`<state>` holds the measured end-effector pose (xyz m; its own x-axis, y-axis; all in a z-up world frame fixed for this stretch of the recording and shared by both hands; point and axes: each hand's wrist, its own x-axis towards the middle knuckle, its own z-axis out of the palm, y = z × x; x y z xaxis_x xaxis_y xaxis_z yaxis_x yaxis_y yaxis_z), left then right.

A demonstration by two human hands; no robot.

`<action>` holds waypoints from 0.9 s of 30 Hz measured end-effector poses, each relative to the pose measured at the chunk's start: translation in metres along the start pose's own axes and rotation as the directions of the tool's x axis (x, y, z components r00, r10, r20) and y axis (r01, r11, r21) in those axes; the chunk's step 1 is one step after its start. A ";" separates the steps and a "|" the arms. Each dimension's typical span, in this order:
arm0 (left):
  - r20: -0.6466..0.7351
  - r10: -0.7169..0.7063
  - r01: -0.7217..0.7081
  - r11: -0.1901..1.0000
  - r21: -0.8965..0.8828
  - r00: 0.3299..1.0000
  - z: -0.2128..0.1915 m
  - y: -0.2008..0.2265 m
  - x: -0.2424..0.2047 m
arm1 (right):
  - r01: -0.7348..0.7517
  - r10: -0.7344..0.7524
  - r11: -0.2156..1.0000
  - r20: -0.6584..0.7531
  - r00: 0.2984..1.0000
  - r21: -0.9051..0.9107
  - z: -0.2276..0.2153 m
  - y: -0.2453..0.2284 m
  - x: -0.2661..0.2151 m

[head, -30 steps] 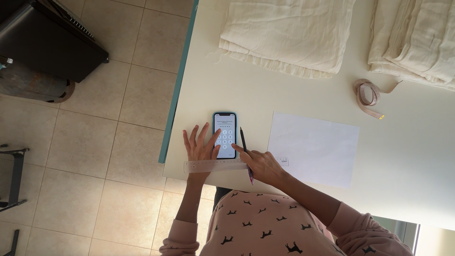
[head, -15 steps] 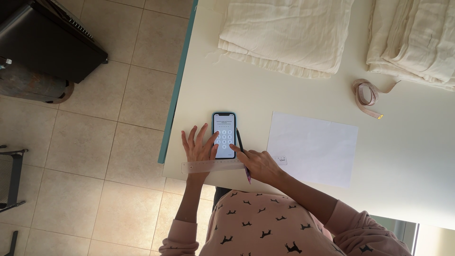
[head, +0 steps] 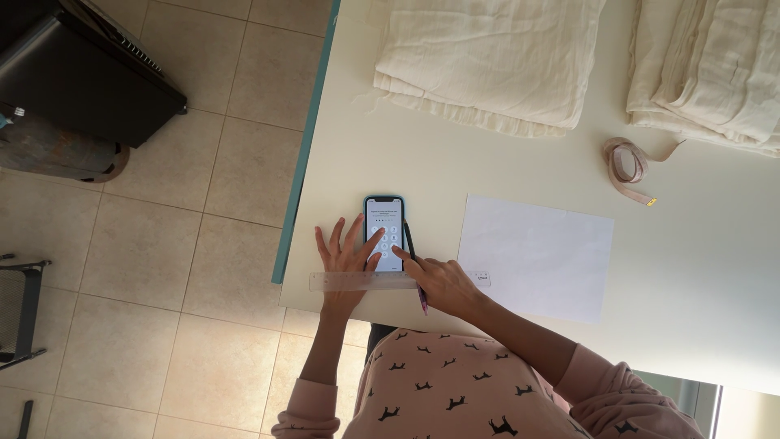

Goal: Measuring a fabric pouch with a ruler and drawing a pattern on a sheet of paper.

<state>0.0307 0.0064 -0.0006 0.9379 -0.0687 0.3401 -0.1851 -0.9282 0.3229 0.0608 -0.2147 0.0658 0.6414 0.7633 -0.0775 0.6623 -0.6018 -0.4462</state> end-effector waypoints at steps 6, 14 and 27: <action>0.008 -0.010 0.009 1.000 0.010 1.000 0.002 -0.001 -0.004 | 0.003 -0.003 1.000 -0.018 1.000 0.013 -0.004 -0.003 -0.002; -0.053 -0.007 0.005 1.000 -0.031 0.999 0.002 -0.008 -0.002 | 0.073 -0.073 0.997 -0.046 0.996 -0.008 -0.006 -0.002 -0.011; -0.012 0.386 -0.008 -0.011 -1.000 0.922 -0.250 0.138 0.057 | 0.288 -0.298 0.953 -0.117 0.947 -0.095 0.008 0.016 -0.034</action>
<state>-0.0151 -0.0342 0.2843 0.7902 -0.4174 0.4487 -0.2990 0.3765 0.8768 0.0464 -0.2484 0.0538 0.4556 0.8751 0.1635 0.8525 -0.3760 -0.3632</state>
